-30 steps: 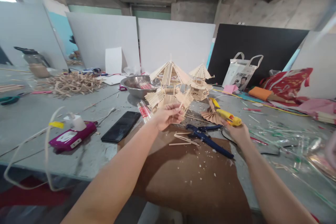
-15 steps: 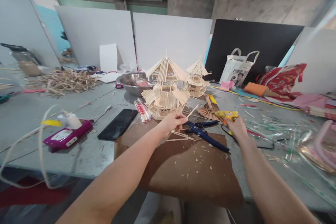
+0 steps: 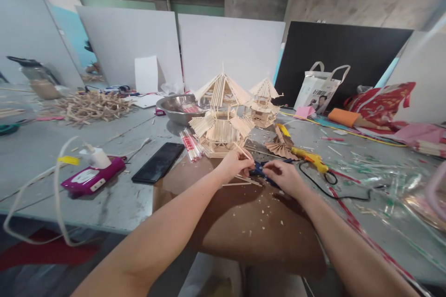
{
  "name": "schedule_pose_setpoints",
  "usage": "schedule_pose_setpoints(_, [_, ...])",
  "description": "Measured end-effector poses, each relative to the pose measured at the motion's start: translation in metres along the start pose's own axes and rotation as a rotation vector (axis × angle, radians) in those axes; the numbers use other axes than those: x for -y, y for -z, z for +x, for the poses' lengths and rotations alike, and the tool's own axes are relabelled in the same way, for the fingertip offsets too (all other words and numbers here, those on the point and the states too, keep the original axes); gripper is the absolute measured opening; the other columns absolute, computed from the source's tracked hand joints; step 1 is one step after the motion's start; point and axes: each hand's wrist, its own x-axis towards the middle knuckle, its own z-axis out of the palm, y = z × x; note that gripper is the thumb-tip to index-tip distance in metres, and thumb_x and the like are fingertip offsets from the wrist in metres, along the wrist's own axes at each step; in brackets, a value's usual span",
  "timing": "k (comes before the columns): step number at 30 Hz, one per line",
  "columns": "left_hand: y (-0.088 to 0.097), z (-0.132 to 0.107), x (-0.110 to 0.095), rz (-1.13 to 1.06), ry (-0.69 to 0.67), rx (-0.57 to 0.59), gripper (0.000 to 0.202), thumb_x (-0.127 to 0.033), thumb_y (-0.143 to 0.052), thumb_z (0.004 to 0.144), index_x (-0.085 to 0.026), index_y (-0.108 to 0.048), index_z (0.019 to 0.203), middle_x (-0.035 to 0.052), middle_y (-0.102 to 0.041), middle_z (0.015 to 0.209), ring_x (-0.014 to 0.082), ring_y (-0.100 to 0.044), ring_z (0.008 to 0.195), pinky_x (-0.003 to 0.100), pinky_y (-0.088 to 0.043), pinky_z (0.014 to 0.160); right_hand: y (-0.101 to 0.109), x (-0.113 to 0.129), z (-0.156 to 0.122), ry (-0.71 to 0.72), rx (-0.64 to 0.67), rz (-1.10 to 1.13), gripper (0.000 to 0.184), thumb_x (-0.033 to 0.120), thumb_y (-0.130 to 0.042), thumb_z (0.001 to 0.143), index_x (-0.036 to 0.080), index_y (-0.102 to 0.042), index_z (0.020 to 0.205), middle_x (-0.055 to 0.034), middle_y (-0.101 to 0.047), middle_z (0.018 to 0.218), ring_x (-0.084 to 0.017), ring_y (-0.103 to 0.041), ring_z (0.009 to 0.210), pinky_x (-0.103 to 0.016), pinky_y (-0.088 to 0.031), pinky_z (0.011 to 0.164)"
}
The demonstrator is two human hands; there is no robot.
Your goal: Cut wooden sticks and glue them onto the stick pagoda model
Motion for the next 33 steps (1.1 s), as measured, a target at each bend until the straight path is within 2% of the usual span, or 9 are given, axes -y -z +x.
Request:
schedule_pose_setpoints(4, [-0.009,-0.002,0.002,-0.08,0.006,0.03,0.022,-0.027,-0.065,0.059,-0.014,-0.05,0.067,-0.0031,-0.055,0.05,0.0073,-0.05,0.038,0.021,-0.043,0.04,-0.011,0.009,-0.002,0.061,0.032,0.026,0.028,0.041,-0.047,0.074,0.019,-0.059,0.087,-0.0033,-0.064,0.079,-0.015,-0.056,0.066,-0.026,-0.042,0.059])
schedule_pose_setpoints(12, [-0.015,-0.003,0.007,-0.119,0.045,0.046,0.029,-0.032,-0.069,0.054,-0.013,-0.053,0.069,-0.0034,-0.053,0.043,0.0084,-0.051,0.039,0.021,-0.045,0.042,-0.007,0.006,0.0,0.067,0.007,-0.021,0.024,0.038,-0.044,0.077,0.021,-0.06,0.08,-0.0022,-0.064,0.077,-0.015,-0.056,0.069,-0.026,-0.041,0.063])
schedule_pose_setpoints(14, [-0.014,-0.003,0.008,-0.136,0.051,0.043,0.028,-0.03,-0.069,0.055,-0.013,-0.053,0.068,-0.0026,-0.055,0.045,0.0085,-0.052,0.038,0.021,-0.045,0.041,-0.008,0.005,0.0,0.071,-0.001,-0.03,0.024,0.039,-0.044,0.077,0.021,-0.059,0.079,-0.0021,-0.063,0.076,-0.015,-0.056,0.069,-0.026,-0.041,0.063])
schedule_pose_setpoints(18, [-0.013,-0.002,0.01,-0.211,0.093,0.039,0.024,-0.025,-0.068,0.055,-0.012,-0.053,0.068,0.0005,-0.059,0.054,0.0092,-0.054,0.041,0.022,-0.046,0.043,-0.009,0.003,0.0,0.041,-0.022,-0.019,0.028,0.042,-0.044,0.076,0.02,-0.057,0.088,-0.0028,-0.062,0.079,-0.015,-0.055,0.066,-0.025,-0.04,0.059])
schedule_pose_setpoints(22, [-0.012,-0.002,0.009,-0.272,0.116,0.043,0.022,-0.024,-0.067,0.056,-0.012,-0.055,0.07,0.0039,-0.062,0.062,0.0114,-0.058,0.049,0.023,-0.046,0.048,-0.008,0.002,0.0,0.075,-0.004,-0.053,0.026,0.039,-0.04,0.079,0.02,-0.057,0.077,-0.0021,-0.062,0.073,-0.015,-0.055,0.067,-0.025,-0.039,0.061])
schedule_pose_setpoints(25, [-0.006,-0.002,0.005,-0.254,0.114,0.034,0.023,-0.027,-0.065,0.058,-0.012,-0.057,0.073,0.0033,-0.061,0.063,0.0103,-0.056,0.048,0.022,-0.044,0.046,-0.004,0.001,-0.001,0.104,-0.041,-0.066,0.026,0.037,-0.037,0.081,0.02,-0.056,0.075,-0.0017,-0.06,0.071,-0.015,-0.053,0.067,-0.025,-0.038,0.061])
schedule_pose_setpoints(27, [0.001,-0.001,0.003,-0.198,0.091,0.001,0.023,-0.031,-0.063,0.061,-0.013,-0.057,0.075,0.0013,-0.059,0.061,0.008,-0.052,0.043,0.021,-0.04,0.043,0.0,-0.001,-0.001,0.113,-0.062,-0.072,0.026,0.037,-0.036,0.081,0.02,-0.055,0.075,-0.0018,-0.059,0.072,-0.015,-0.053,0.068,-0.024,-0.037,0.062])
schedule_pose_setpoints(29, [0.01,0.001,0.002,-0.043,0.034,-0.032,0.022,-0.033,-0.059,0.064,-0.013,-0.057,0.073,-0.0003,-0.056,0.059,0.0056,-0.046,0.04,0.02,-0.037,0.042,0.004,-0.004,-0.001,0.12,-0.066,-0.086,0.026,0.037,-0.036,0.081,0.02,-0.055,0.074,-0.0017,-0.058,0.072,-0.015,-0.052,0.069,-0.024,-0.037,0.062])
schedule_pose_setpoints(33, [0.018,0.002,0.002,0.668,-0.181,-0.01,0.018,-0.032,-0.055,0.068,-0.015,-0.061,0.068,-0.0001,-0.058,0.058,0.0075,-0.046,0.048,0.02,-0.034,0.048,0.009,-0.01,0.0,0.121,-0.041,-0.125,0.027,0.037,-0.036,0.081,0.02,-0.054,0.073,-0.0017,-0.058,0.072,-0.015,-0.052,0.069,-0.024,-0.037,0.063])
